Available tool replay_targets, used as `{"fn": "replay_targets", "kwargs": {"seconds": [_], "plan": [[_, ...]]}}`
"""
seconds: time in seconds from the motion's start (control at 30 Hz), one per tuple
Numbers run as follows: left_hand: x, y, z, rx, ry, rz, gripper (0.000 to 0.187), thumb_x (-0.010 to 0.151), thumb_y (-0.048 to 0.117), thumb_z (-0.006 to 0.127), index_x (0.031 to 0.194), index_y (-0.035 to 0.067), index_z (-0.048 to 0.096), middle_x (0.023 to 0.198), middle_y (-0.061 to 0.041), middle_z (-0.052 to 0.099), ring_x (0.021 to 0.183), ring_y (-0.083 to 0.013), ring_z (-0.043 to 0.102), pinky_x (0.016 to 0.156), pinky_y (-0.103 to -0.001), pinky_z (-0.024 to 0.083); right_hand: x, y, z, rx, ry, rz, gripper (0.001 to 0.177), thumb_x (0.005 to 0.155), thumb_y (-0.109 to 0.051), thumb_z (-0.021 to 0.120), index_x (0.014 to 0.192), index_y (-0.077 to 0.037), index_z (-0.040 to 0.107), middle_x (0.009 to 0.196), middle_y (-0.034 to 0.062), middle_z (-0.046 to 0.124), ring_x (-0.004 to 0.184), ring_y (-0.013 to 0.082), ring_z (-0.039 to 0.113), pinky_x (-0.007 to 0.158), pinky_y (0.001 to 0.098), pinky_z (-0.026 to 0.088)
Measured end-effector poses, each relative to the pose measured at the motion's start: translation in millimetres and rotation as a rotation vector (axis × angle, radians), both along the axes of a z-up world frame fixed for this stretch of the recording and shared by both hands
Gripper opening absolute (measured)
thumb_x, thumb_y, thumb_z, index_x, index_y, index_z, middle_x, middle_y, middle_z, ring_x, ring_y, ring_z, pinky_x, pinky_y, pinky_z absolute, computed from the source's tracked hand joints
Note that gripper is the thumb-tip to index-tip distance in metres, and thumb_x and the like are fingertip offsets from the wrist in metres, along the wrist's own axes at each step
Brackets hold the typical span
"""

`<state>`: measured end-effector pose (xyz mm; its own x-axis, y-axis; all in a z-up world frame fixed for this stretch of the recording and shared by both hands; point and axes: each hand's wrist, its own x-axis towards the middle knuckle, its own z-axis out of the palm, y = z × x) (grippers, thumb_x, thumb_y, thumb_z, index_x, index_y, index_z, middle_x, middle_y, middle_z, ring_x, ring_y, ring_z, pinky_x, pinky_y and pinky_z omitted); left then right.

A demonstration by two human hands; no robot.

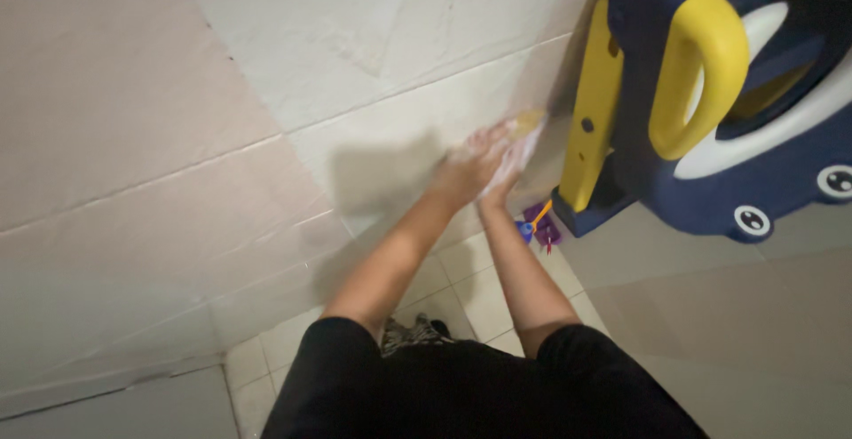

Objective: The person scrubs the bathroom wall tiles with a soapy sponge and a cloth, moving from the upper sections down to the baseboards.

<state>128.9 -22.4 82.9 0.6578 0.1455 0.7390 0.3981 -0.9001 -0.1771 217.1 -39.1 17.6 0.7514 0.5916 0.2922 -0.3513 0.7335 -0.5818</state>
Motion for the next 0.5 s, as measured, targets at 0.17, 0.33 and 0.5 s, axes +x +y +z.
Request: {"fn": "replay_targets", "kwargs": {"seconds": [0.17, 0.33, 0.5], "plan": [[-7.7, 5.0, -64.4, -0.351, 0.139, -0.068, 0.034, 0.082, 0.017, 0.046, 0.116, 0.015, 0.049, 0.136, -0.003, 0.036, 0.108, -0.0206, 0.047, 0.081, -0.034, 0.046, -5.7, -3.6, -94.8, -0.728, -0.648, -0.403, 0.037, 0.092, -0.024, 0.037, 0.124, -0.005, 0.037, 0.104, 0.0108, 0.056, 0.093, 0.019, 0.057, 0.079, 0.0291, 0.047], [-49.9, 14.0, -113.6, -0.522, 0.153, 0.035, 0.047, 0.074, 0.023, 0.045, 0.12, 0.015, 0.044, 0.131, -0.013, 0.033, 0.116, -0.0342, 0.028, 0.084, -0.052, 0.031, -26.5, 11.3, -136.5, -0.148, -0.24, -0.002, 0.038, 0.097, -0.017, 0.035, 0.131, 0.0, 0.03, 0.117, 0.0101, 0.043, 0.106, 0.0181, 0.045, 0.092, 0.0308, 0.039], [-97.0, 24.0, -175.4, -0.392, 0.183, 0.35, 0.034, 0.08, 0.022, 0.046, 0.113, 0.013, 0.05, 0.123, -0.014, 0.043, 0.121, -0.0387, 0.03, 0.099, -0.057, 0.021, -79.9, 13.9, -108.8, -0.361, -0.963, -0.475, 0.047, 0.088, -0.014, 0.049, 0.129, 0.0, 0.031, 0.129, 0.0189, 0.029, 0.119, 0.0341, 0.029, 0.099, 0.0454, 0.027]]}}
